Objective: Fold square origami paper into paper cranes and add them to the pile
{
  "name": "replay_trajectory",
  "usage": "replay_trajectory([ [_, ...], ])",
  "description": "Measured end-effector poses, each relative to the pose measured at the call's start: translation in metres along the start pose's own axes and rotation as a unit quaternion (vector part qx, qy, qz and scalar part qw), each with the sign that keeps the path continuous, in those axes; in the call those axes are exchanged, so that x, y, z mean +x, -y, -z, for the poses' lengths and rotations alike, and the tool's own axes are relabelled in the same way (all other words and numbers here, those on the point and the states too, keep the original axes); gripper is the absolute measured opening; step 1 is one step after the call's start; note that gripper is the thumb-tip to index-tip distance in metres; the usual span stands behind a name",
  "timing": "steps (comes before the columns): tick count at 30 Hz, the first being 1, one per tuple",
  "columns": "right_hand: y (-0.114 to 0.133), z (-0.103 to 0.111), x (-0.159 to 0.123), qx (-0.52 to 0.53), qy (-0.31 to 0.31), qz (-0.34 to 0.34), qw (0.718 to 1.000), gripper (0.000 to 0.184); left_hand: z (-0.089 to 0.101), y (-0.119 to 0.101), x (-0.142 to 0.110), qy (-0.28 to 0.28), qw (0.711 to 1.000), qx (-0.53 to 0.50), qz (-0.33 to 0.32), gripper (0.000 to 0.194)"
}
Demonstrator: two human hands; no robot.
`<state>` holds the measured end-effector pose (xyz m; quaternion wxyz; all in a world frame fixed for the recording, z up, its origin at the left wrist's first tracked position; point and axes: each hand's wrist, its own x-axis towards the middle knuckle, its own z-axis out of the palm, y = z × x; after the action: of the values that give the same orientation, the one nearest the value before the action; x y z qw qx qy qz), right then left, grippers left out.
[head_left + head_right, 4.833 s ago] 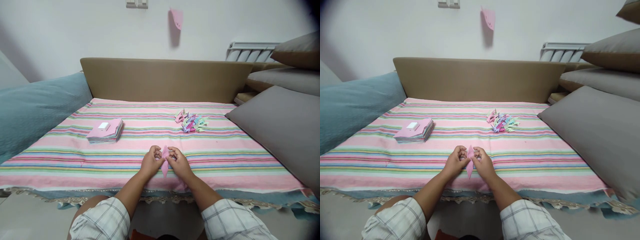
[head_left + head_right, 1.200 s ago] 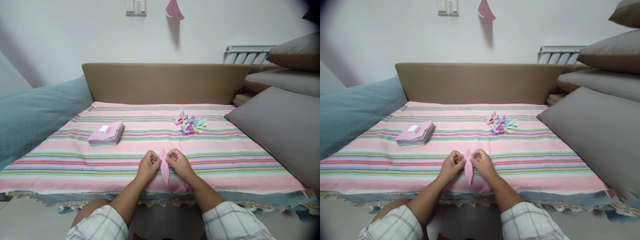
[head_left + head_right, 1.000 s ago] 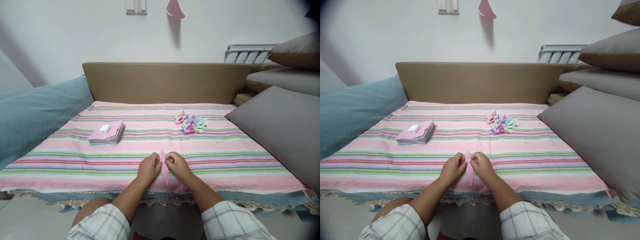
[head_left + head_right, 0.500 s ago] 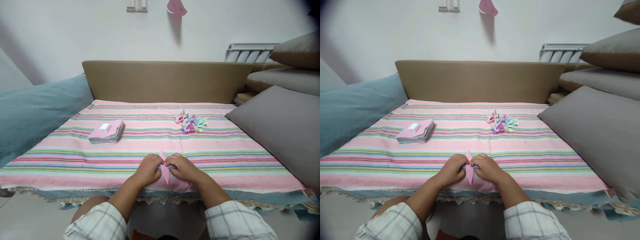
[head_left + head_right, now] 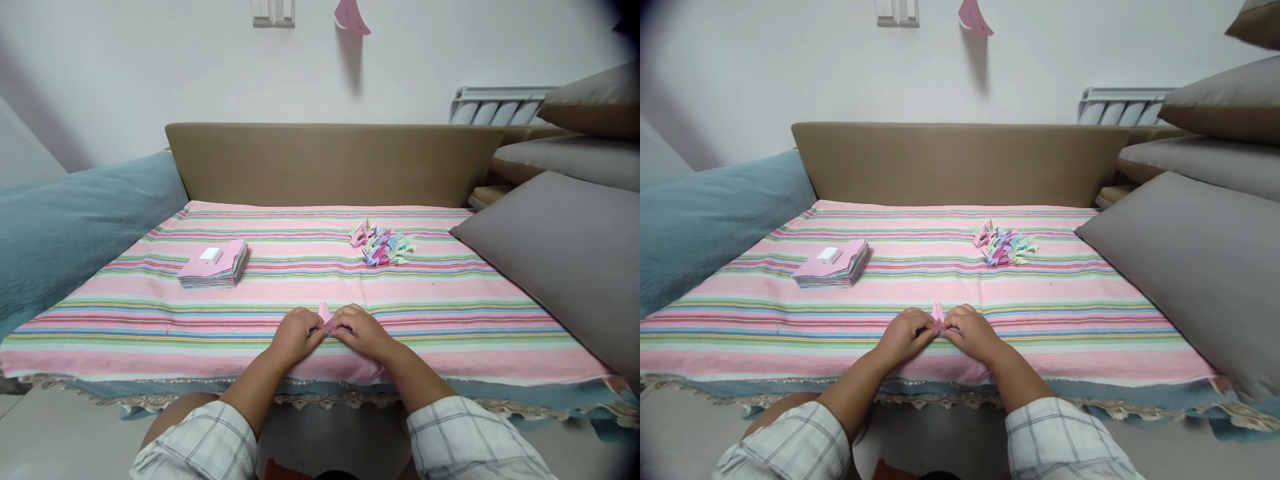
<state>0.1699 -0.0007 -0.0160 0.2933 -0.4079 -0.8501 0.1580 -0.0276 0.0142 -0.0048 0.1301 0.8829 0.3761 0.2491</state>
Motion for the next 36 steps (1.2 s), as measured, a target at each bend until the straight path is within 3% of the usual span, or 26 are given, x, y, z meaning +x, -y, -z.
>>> replay_trajectory([
  [9,-0.001,-0.004,0.005,0.009,-0.004,-0.047,0.999,0.021,-0.007,0.005,0.001,-0.033,0.999,0.004,-0.004,0.025],
  [14,0.002,-0.01,0.007,-0.003,-0.028,-0.112,0.993,0.022,-0.01,0.006,0.002,-0.062,0.997,0.011,0.053,0.02],
  [19,0.008,-0.017,0.007,-0.015,-0.066,-0.158,0.985,0.018,-0.012,0.006,0.005,-0.053,0.994,0.002,0.096,0.018],
  [36,0.011,-0.028,0.005,-0.056,-0.117,-0.189,0.973,0.013,-0.009,0.0,0.005,-0.036,0.99,0.028,0.133,0.013],
])
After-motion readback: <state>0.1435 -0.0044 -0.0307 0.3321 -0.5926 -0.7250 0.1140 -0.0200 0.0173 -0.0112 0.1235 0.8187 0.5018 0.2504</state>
